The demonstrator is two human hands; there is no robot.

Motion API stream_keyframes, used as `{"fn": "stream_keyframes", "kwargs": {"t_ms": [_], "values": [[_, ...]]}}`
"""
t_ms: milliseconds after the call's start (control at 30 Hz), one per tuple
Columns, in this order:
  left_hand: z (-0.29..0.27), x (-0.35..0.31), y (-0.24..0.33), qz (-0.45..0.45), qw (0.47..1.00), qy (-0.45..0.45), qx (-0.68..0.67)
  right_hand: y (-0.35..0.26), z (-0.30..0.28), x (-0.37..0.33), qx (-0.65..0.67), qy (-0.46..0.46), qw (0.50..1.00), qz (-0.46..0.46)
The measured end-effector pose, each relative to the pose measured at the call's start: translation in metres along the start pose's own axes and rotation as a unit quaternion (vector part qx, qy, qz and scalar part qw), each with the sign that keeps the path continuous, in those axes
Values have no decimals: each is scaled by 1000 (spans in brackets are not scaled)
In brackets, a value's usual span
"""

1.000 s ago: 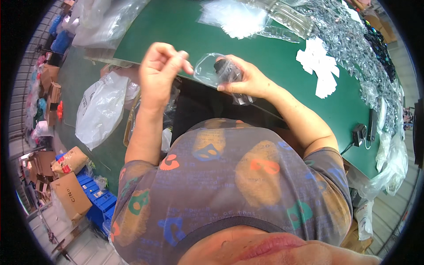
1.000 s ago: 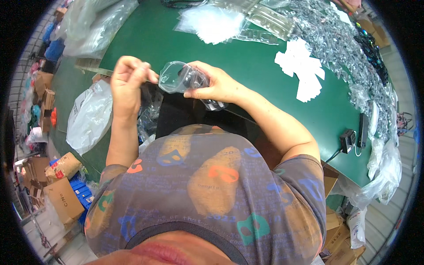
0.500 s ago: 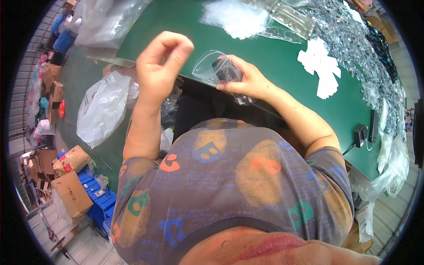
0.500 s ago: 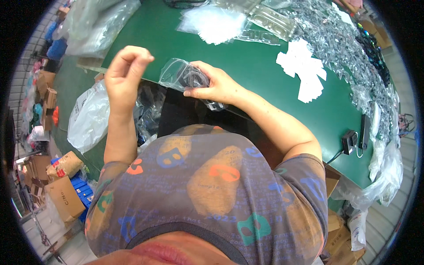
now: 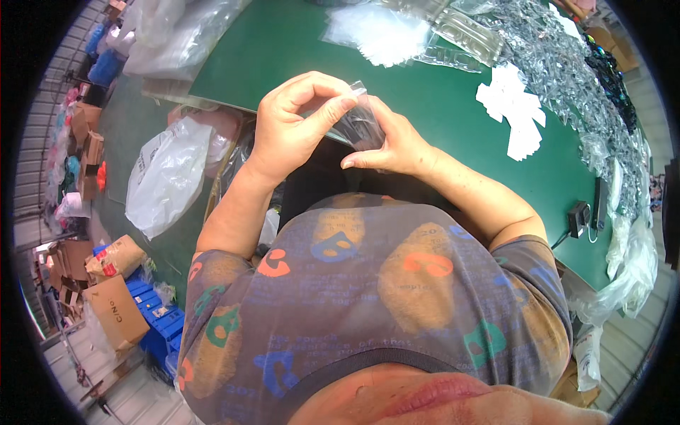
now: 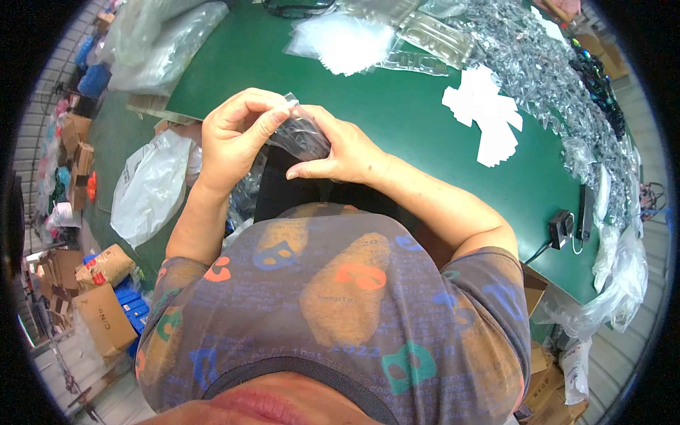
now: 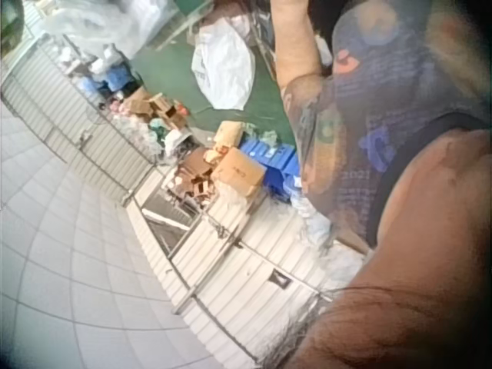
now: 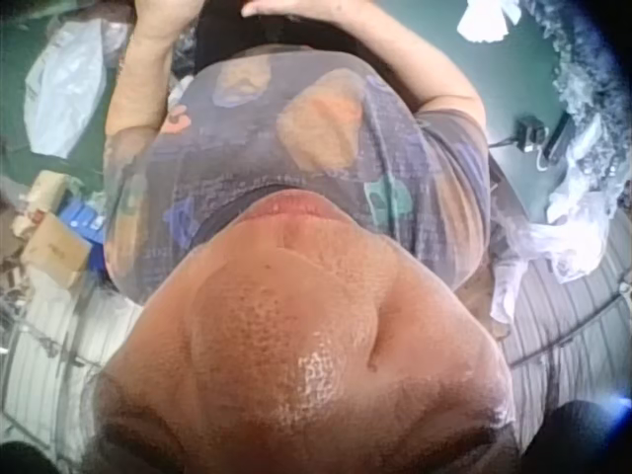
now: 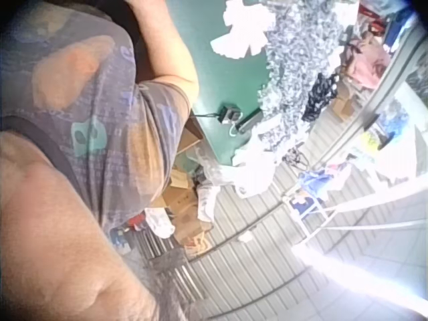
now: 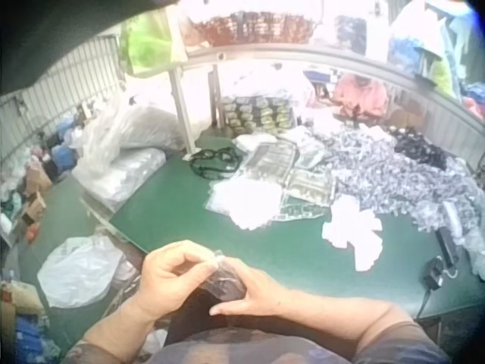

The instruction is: Packing goggles into plastic bags with instruction labels at a factory workbench.

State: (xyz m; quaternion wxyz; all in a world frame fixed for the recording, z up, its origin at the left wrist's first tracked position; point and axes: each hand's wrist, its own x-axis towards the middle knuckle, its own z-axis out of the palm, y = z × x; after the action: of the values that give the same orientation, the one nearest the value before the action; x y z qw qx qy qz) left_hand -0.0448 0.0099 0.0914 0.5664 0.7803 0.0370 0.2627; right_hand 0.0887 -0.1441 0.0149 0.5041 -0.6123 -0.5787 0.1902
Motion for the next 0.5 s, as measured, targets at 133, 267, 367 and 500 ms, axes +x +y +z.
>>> {"fn": "stream_keyframes", "kwargs": {"t_ms": [133, 267, 367, 500], "values": [[-2, 8, 5, 53, 998, -11, 11, 5, 2, 0, 103, 7, 993, 52], [0, 11, 10, 124, 970, -23, 210, 3, 3, 0, 44, 12, 998, 38], [5, 13, 12, 127, 954, -8, 271, -3, 1, 1, 3, -8, 998, 65], [4, 19, 6, 129, 973, 23, 188, -1, 3, 1, 28, 0, 997, 76]]}}
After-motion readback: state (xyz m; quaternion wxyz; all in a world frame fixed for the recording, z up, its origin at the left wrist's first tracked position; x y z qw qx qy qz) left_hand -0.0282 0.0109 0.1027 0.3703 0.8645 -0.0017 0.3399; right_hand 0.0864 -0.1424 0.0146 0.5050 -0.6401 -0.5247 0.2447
